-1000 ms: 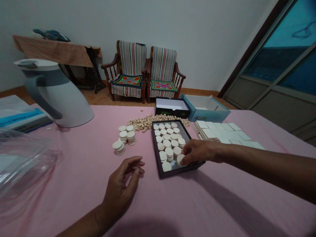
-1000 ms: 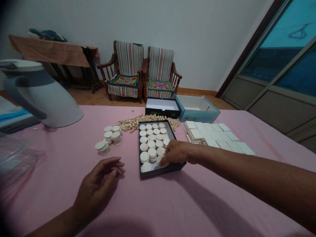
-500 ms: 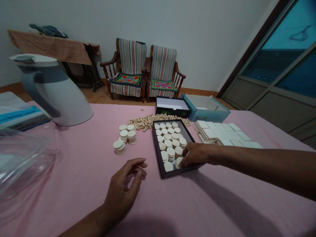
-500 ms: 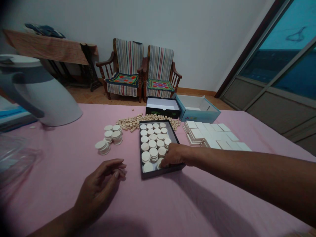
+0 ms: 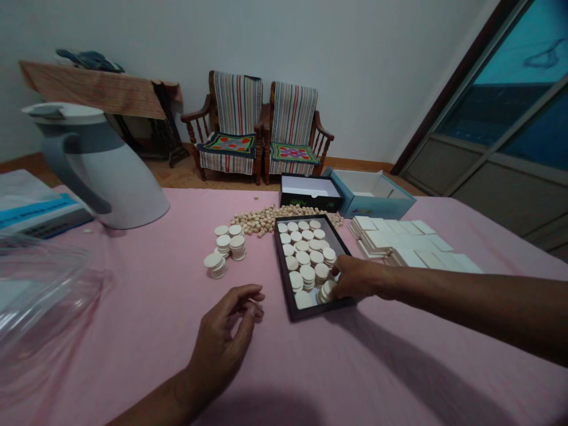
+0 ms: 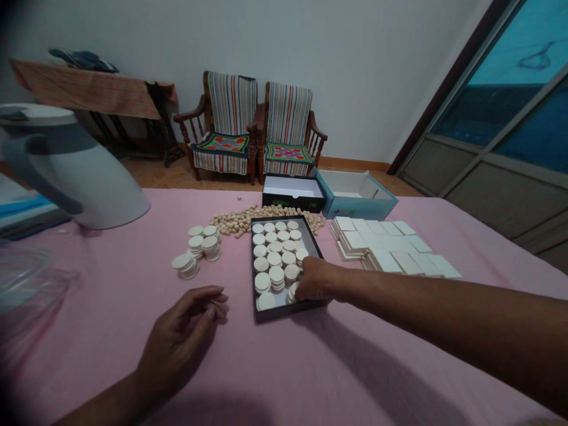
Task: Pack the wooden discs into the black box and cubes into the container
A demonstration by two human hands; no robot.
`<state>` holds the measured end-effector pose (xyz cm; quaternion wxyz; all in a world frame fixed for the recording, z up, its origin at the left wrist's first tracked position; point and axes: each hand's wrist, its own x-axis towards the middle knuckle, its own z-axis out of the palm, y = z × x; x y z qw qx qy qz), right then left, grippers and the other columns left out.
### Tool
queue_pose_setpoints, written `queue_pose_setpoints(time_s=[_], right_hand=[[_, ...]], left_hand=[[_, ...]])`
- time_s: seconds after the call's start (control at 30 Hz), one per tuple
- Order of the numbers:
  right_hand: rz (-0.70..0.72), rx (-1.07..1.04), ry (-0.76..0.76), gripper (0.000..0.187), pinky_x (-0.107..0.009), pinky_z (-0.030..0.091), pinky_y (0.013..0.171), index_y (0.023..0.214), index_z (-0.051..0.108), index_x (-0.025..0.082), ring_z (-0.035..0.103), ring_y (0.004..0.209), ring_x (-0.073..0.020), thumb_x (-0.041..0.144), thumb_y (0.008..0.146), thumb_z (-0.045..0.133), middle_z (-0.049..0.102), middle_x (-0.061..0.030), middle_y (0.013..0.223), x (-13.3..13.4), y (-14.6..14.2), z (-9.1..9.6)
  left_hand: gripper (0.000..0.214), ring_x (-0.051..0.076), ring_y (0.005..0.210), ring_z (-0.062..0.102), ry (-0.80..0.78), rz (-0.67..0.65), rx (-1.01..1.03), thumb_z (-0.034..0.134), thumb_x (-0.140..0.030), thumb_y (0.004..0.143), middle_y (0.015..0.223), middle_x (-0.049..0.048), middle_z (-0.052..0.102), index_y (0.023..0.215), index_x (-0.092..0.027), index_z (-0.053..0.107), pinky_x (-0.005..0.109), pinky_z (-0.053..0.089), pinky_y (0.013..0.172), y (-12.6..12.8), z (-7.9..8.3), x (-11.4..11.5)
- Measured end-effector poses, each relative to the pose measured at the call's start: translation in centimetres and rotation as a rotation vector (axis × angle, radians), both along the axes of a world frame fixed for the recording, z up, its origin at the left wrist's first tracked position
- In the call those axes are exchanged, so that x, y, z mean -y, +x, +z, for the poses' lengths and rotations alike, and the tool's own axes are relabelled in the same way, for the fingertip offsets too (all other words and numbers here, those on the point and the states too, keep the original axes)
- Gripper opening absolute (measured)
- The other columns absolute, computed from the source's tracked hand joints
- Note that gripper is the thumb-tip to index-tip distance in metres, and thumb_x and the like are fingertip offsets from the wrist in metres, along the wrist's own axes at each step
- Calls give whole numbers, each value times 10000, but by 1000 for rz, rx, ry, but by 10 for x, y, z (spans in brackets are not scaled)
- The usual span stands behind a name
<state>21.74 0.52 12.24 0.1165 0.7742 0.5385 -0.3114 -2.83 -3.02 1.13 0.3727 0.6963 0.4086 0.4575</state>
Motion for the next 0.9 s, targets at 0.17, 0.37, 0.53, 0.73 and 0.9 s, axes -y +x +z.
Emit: queue_pose_setpoints(time_s=[0.17,0.37,0.53,0.73,0.9], right_hand=[[-45,-208,39,433,-230,426,540,986,628,115,606,737,-170,219,571,700,669,-75,872,3,5,-17],[-51,-360,47,152,-203,373,527,789,661,114,553,652,-121,171,666,593,647,-49,747,6,12,-14],[127,-278,69,191,-205,391,585,795,688,115,558,669,-124,100,689,530,645,-37,707,8,21,-4],[448,-280,-17,241,-209,369,594,688,664,106,496,614,-100,34,692,434,604,-28,668,9,16,-3],[473,-279,-39,263,-209,358,588,712,676,101,499,615,-100,41,713,420,610,-37,678,7,12,-8]], left_hand=[[223,127,730,646,-2,3,-14,491,-199,901,932,55,640,1121,-198,526,271,564,681,0,-2,-1],[223,130,717,649,2,16,-21,503,-194,887,917,51,652,1107,-195,540,265,561,662,1,-1,-3],[230,129,725,652,-3,26,-29,505,-193,887,918,50,653,1115,-196,534,262,562,667,1,-2,-3],[217,130,727,653,-22,36,-30,501,-211,895,907,56,651,1108,-184,535,264,559,669,4,-2,-3],[209,129,719,650,-36,35,-14,493,-220,899,906,57,653,1100,-182,539,271,561,671,4,1,-3]])
